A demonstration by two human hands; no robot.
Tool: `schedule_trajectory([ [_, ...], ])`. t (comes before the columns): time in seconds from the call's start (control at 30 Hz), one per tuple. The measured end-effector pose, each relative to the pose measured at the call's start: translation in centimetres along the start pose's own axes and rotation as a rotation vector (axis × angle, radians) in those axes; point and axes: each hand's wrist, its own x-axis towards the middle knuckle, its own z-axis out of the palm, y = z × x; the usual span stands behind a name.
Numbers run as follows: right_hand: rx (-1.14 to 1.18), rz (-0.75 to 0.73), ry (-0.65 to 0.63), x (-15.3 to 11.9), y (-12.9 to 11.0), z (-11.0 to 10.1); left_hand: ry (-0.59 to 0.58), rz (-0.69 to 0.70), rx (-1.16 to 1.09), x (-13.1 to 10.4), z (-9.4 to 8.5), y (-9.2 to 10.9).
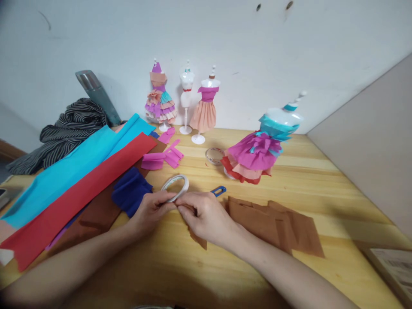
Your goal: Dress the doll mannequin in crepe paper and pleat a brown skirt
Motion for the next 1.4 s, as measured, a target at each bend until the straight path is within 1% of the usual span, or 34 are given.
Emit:
schedule_trajectory([
  [0.2,-0.092,0.045,0.066,0.0,-0.2,-0.3,0.020,-0.006,0.000,-0.1,0.0,0.0],
  [0.33,-0.102,0.078,0.037,0.0,0.0,-0.4,0.017,-0.013,0.026,-0.2,0.0,0.0],
  [0.5,-0.112,0.081,0.026,0.1,0.1,-0.3,0.023,-0.010,0.034,-0.2,0.1,0.0],
  [0.63,-0.127,0.091,0.012,0.1,-0.1,-0.4,-0.008,-0.013,0.034,-0.1,0.0,0.4],
  [0.83,-0.186,0.081,0.029,0.2,-0.3,-0.5,-0.032,0.008,0.056,0.0,-0.1,0.8],
  [1.03,-0.136,0.113,0.044,0.1,-0.2,-0.3,-0.033,0.006,0.069,-0.1,0.0,0.8],
  [1.17,-0.138,0.138,0.032,0.2,0.0,-0.2,-0.043,0.010,0.060,-0.1,0.1,0.8],
  [1.27,-0.189,0.111,0.045,0.2,0.3,0.1,-0.036,0.009,0.047,0.0,0.0,1.0],
  [1.4,-0.268,0.042,0.096,0.0,0.5,0.4,-0.058,0.019,0.053,0.0,-0.4,1.6],
])
